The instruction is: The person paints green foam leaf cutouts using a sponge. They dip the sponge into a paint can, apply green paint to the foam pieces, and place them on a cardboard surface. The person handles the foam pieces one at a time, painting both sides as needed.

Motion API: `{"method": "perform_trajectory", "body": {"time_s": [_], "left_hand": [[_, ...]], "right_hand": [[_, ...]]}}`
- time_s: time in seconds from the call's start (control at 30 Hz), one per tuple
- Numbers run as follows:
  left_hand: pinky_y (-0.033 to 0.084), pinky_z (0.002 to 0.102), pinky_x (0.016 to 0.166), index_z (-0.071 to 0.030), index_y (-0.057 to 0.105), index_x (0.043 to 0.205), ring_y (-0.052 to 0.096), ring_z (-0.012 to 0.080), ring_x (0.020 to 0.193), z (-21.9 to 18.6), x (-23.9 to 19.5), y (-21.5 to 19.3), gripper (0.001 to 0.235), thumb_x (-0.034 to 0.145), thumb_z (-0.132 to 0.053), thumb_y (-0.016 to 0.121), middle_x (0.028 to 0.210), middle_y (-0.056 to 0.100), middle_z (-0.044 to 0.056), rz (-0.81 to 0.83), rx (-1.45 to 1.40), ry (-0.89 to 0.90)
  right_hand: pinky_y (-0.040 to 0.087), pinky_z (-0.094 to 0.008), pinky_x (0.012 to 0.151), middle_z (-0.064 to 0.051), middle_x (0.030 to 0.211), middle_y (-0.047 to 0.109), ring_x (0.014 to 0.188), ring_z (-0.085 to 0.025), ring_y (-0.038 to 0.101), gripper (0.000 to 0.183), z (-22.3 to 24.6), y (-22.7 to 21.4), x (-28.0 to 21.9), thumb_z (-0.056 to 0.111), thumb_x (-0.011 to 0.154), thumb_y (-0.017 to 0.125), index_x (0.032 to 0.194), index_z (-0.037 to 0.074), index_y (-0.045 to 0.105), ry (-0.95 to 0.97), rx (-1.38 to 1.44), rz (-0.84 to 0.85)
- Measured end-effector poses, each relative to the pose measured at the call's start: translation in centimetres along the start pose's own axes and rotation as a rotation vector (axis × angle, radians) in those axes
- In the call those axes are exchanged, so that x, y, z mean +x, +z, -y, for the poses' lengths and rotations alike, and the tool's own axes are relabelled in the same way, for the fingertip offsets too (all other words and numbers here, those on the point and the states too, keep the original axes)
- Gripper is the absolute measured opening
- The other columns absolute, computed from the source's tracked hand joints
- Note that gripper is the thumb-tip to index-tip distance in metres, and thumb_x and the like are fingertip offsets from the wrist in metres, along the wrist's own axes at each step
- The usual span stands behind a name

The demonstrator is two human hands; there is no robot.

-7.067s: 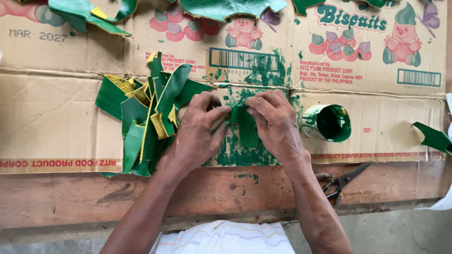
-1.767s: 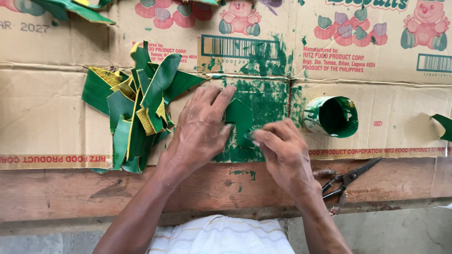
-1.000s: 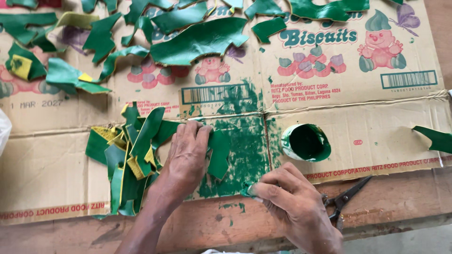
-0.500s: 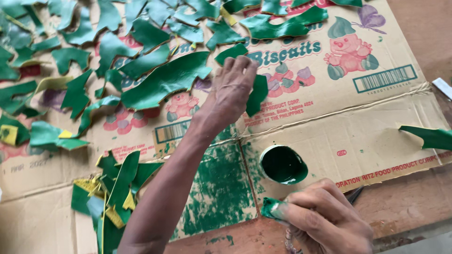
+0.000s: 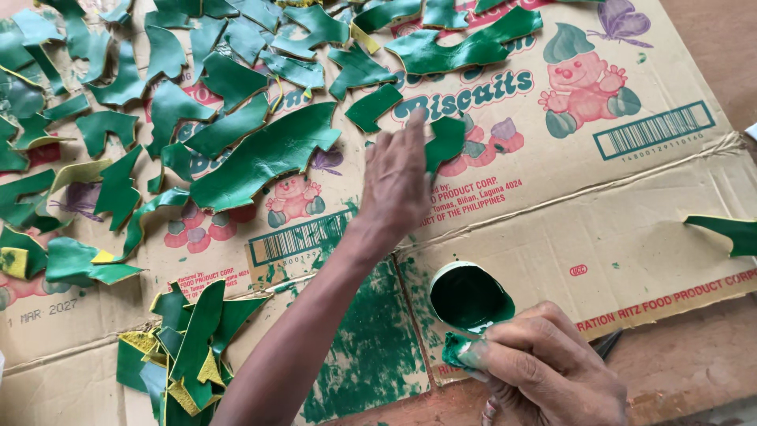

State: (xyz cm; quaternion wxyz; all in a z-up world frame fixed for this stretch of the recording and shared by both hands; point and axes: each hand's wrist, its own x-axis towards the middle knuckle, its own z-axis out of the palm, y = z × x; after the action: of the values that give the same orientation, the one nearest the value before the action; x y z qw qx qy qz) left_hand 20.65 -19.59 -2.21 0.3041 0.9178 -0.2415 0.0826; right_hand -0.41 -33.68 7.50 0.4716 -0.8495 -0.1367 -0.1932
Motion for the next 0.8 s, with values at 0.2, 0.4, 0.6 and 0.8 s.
{"method": "perform_trajectory", "body": {"time_s": [0.2,0.4,0.6,0.8], "left_hand": [[0.039,0.050,0.095,-0.003,0.033,0.151,0.050,0.0339,0.113,1.5,6.1,2.1,0.098,0.064,0.001,0.078,0.119,0.062,0.012,0.014,0.078,0.035],[0.038,0.047,0.092,-0.007,0.039,0.154,0.051,0.0306,0.114,3.6,8.3,3.2,0.090,0.071,0.015,0.064,0.124,0.063,0.006,-0.025,0.154,0.107],[0.041,0.047,0.092,-0.011,0.050,0.140,0.049,0.0358,0.119,1.2,7.1,-1.5,0.089,0.056,0.014,0.061,0.129,0.057,0.015,-0.206,0.149,0.185],[0.042,0.045,0.110,-0.007,0.051,0.138,0.049,0.0359,0.126,-0.1,-1.8,-11.9,0.050,0.096,0.007,0.074,0.133,0.052,0.013,-0.288,0.057,0.264]], "right_hand": [[0.053,-0.027,0.070,0.000,0.084,0.066,0.078,-0.015,0.064,0.039,-0.1,-0.3,0.1,0.016,0.062,0.084,0.100,0.008,0.074,0.000,-0.012,0.005],[0.054,-0.027,0.073,0.000,0.085,0.066,0.079,-0.015,0.065,0.039,-0.4,-0.7,-0.5,0.018,0.064,0.086,0.101,0.009,0.075,0.051,-0.012,0.001],[0.055,-0.027,0.075,0.003,0.087,0.070,0.081,-0.012,0.068,0.032,-0.2,-1.7,-0.8,0.011,0.069,0.081,0.100,0.013,0.076,0.016,-0.071,0.044],[0.050,-0.032,0.077,-0.002,0.090,0.067,0.082,-0.014,0.066,0.035,2.1,-3.9,-1.3,0.012,0.069,0.082,0.103,0.011,0.070,0.006,-0.210,0.239]]}}
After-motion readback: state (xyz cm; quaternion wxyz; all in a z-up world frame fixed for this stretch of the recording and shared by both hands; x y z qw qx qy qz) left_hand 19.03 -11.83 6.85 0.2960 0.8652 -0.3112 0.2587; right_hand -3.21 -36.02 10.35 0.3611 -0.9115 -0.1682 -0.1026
